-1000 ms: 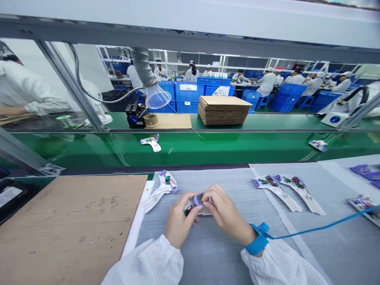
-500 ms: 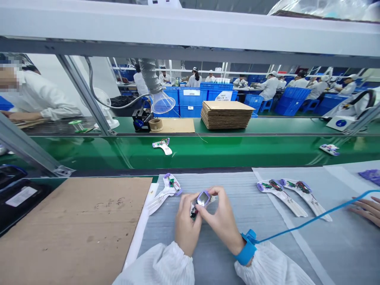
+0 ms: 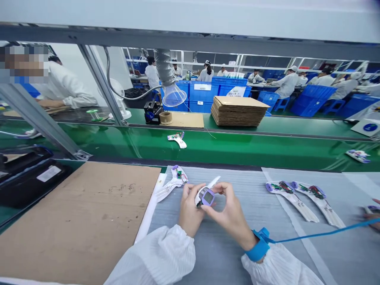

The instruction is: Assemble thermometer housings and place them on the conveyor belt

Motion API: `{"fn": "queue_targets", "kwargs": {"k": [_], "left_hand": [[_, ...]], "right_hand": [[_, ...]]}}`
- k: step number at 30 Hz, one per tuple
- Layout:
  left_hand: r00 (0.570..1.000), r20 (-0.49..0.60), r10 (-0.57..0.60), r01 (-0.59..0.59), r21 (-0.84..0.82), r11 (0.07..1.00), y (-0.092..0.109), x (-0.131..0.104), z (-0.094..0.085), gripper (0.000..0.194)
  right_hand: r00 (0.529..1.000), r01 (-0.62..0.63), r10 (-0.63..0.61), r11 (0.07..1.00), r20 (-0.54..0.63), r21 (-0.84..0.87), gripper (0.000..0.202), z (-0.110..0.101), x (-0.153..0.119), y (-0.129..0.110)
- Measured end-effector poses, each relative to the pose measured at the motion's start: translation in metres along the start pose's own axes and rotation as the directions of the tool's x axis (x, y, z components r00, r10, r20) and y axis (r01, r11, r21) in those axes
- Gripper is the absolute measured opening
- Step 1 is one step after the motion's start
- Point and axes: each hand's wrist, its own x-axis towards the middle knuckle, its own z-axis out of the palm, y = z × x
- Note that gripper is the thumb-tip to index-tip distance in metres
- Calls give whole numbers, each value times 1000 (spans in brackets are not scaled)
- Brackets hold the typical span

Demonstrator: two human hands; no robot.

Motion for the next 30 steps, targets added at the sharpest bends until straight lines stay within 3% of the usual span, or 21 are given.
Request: {"fn": "queue_targets", "kwargs": {"k": [7,14,18,22,26,30], "left_hand": [[998,26,52,-53,54,997,4,-1,2,30],[996,40,77,-80,84,993,3,-3,4,31],[991,89,104,-121,206,971,4,-5,1,35],[975,138,176,-199,174,964,7,-4,-3,25],[958,121,261,-266,19,964,14,-5,-8,17],[949,156,274,-271,-45,962,19,-9,-10,15]], "right_hand": [[998,-49,50,999,-42,21,49,2,-3,-2],[997,-66,66,997,-26,27,59,4,-4,-1],[996,-84,84,996,-22,-10,68,3,-5,-4],[996,84,-79,991,44,-100,57,-11,2,-4],[923,322,-289,941,254,-99,43,-32,14,3],[873,368,-342,930,347,-10,30,-39,17,5]]}}
